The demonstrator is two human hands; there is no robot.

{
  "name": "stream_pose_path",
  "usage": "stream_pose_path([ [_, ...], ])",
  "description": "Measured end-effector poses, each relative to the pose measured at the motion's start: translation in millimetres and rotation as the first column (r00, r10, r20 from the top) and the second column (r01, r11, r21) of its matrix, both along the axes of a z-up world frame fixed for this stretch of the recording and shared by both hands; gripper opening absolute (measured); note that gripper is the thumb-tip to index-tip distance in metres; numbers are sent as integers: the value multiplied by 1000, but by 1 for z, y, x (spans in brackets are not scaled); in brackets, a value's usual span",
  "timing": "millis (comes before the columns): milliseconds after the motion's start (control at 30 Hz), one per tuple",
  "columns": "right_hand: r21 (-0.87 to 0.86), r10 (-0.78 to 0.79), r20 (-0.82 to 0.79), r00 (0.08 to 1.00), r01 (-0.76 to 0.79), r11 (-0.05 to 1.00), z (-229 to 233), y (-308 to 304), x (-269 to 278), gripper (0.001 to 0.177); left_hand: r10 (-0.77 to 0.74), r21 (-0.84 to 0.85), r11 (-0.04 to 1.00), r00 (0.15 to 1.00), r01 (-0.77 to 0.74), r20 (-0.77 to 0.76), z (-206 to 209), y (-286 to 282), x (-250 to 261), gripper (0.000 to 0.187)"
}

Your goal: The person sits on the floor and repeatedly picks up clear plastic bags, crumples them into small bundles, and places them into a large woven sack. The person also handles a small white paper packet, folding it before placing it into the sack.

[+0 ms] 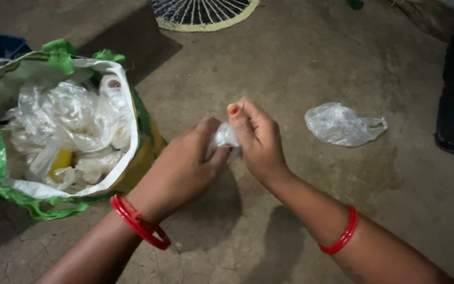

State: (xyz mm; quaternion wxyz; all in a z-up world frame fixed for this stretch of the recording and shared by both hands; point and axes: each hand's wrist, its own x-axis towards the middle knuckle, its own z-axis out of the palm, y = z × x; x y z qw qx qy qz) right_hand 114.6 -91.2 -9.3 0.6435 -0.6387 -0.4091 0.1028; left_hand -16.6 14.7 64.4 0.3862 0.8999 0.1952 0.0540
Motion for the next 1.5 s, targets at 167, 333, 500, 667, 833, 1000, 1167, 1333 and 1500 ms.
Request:
stream_pose_path([
  [167, 96, 145, 9, 989, -145, 985, 18, 0, -14, 35, -2, 284, 957, 976, -61, 219, 21, 13, -15, 40],
  [333, 52, 213, -61, 975, -210, 976, 27, 13, -33, 45, 109, 427, 886, 975, -183, 192, 43, 44, -39, 37],
  [500, -170, 188, 141, 972, -163, 972, 23, 25, -48, 47, 112, 707, 660, 964, -254, 242, 45, 89, -73, 33],
  [667, -239, 233, 277, 932, -168, 956, 20, 36, -63, 57, 257, 728, 647, 964, -226, 70, 34, 110, -101, 34],
  [833, -240, 278, 416, 866, -191, 952, 17, 45, -75, 69, 201, 772, 633, 975, -59, -90, 4, 116, -111, 23],
  [1000, -323, 347, 433, 832, -217, 921, 7, 57, -83, 60, 249, 661, 751, 928, -5, -276, -19, 106, -107, 26],
  [1167, -368, 363, 359, 860, -227, 901, 3, 63, -86, 42, 224, 480, 875, 832, 57, -508, -5, 107, -104, 47],
  [1333, -323, 345, 380, 858, -227, 919, 2, 69, -82, 31, 203, 453, 889, 822, 74, -532, 0, 113, -94, 34],
  [1500, -303, 341, 361, 868, -236, 923, -3, 70, -79, 29, 266, 603, 794, 847, 79, -461, -8, 105, -83, 33],
])
